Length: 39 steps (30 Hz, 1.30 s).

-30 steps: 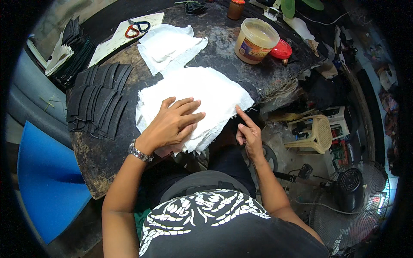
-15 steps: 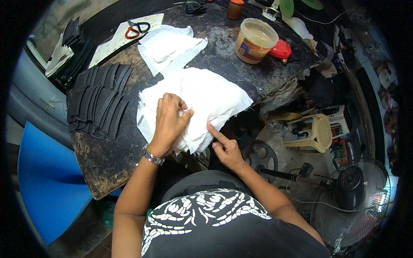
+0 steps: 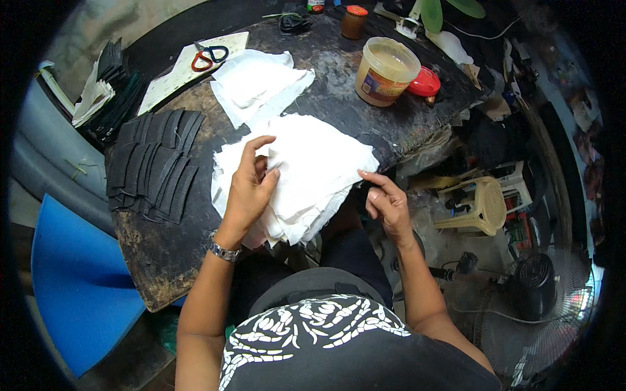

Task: The person repeatedly picks up small black fabric pieces, applies a yellow paste from a container using a cloth, and places them on a workbench. Later, the person handles a stack of white fabric pieces, applying the same paste to them and stacking them on the table.

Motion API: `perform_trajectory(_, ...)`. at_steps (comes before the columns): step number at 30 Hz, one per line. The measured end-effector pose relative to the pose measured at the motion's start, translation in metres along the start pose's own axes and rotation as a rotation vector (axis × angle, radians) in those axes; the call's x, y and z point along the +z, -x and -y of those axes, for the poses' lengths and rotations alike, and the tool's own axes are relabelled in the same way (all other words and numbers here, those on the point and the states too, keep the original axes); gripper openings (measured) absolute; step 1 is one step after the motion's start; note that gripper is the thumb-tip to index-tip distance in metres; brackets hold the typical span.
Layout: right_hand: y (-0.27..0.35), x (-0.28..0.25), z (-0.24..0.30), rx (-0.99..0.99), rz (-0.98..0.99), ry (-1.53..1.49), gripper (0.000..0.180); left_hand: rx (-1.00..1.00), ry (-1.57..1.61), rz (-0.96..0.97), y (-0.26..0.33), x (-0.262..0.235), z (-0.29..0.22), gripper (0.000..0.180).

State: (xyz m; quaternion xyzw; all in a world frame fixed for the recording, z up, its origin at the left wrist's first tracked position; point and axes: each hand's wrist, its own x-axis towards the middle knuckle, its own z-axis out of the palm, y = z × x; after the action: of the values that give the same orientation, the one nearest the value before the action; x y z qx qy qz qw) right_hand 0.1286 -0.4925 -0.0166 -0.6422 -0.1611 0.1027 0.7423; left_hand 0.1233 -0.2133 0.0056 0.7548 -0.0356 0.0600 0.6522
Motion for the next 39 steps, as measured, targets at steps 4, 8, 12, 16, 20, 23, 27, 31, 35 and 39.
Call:
perform_trajectory(4, -0.005, 0.010, 0.003, 0.225, 0.099, 0.140, 0.039, 0.098, -0.338, 0.231, -0.012, -0.007, -0.013, 0.058)
perform_trajectory(8, -0.024, 0.000, 0.029, 0.354, 0.385, 0.245, 0.028, 0.415, -0.505, 0.266, -0.053, -0.017, -0.033, 0.075)
perform_trajectory(12, -0.069, -0.015, 0.062, -0.042, 0.134, 0.360, 0.040, 0.393, -0.427, 0.247, -0.135, -0.047, -0.061, 0.070)
perform_trajectory(16, -0.152, -0.059, 0.095, -0.383, -0.202, 0.787, 0.042, 0.536, -0.515, 0.036, -0.213, -0.086, -0.075, 0.072)
perform_trajectory(20, -0.239, -0.100, 0.100, 0.039, -0.318, 1.416, 0.077, 0.228, -0.366, -0.159, -0.241, -0.119, -0.044, 0.069)
perform_trajectory(23, -0.270, -0.107, 0.107, 0.347, -0.216, 1.480, 0.106, -0.122, -0.322, -0.162, -0.229, -0.133, -0.011, 0.069)
perform_trajectory(27, -0.238, -0.101, 0.120, -0.248, -0.452, 1.436, 0.073, 0.209, -1.002, -0.199, -0.173, -0.108, 0.009, 0.060)
perform_trajectory(31, -0.161, -0.083, 0.116, -0.150, -0.380, 1.677, 0.059, -0.090, -0.917, 0.195, -0.090, -0.059, 0.002, 0.058)
perform_trajectory(35, -0.075, -0.039, 0.082, -0.173, -0.120, 1.501, 0.027, 0.101, -0.964, 0.078, -0.048, -0.035, 0.008, 0.060)
perform_trajectory(39, -0.023, -0.005, 0.031, 0.197, 0.074, 0.443, 0.034, 0.217, -0.876, -0.043, -0.039, -0.031, 0.024, 0.056)
